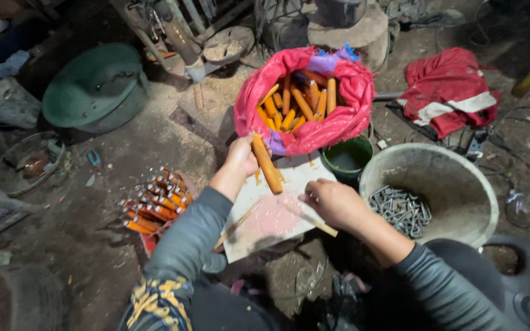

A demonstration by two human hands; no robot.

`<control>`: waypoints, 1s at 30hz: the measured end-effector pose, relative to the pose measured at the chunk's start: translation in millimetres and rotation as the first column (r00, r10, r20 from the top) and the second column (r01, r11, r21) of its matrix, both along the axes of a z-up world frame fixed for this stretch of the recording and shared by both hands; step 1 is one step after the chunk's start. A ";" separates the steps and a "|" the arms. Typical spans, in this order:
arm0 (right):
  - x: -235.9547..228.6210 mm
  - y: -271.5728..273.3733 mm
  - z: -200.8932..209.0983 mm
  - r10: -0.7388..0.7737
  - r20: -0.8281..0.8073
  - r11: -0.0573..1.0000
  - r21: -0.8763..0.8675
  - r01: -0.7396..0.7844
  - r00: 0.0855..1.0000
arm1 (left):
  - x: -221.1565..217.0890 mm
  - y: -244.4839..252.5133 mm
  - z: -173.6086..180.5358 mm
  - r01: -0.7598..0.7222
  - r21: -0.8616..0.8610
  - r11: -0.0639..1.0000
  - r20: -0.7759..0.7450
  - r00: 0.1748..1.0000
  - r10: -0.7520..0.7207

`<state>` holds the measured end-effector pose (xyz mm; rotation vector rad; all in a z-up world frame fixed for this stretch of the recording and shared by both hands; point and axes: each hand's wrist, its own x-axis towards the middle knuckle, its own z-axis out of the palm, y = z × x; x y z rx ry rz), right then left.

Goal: The person sits on the floor and assembles firecrackers by inserting metal staples into the ends of orange cylindrical casings. They use a small wooden stick to apply a pink paste to the casing ends before inserting the staples. Finished units are placed into a red crate.

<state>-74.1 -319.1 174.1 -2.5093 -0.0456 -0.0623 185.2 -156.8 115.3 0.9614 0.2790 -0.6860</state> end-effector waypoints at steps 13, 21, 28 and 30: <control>53.2 -24.2 7.9 0.015 -0.028 0.997 -0.080 -0.017 0.999 | 178.4 -115.4 -135.1 -0.648 0.752 0.120 0.196 0.046 -0.980; 62.3 -31.4 -8.7 0.099 -0.177 0.987 -0.107 -0.119 0.979 | 181.6 -107.8 -208.7 -0.654 0.754 -0.065 0.094 0.206 -0.974; 56.7 -23.3 -3.1 0.133 -0.220 0.983 -0.096 -0.157 0.966 | 176.1 -122.0 -193.4 -0.565 0.824 -0.050 0.093 0.221 -0.971; 56.5 -20.4 -2.3 0.141 -0.215 0.982 -0.092 -0.164 0.966 | 174.2 -120.3 -190.6 -0.475 0.875 0.088 0.234 0.257 -0.938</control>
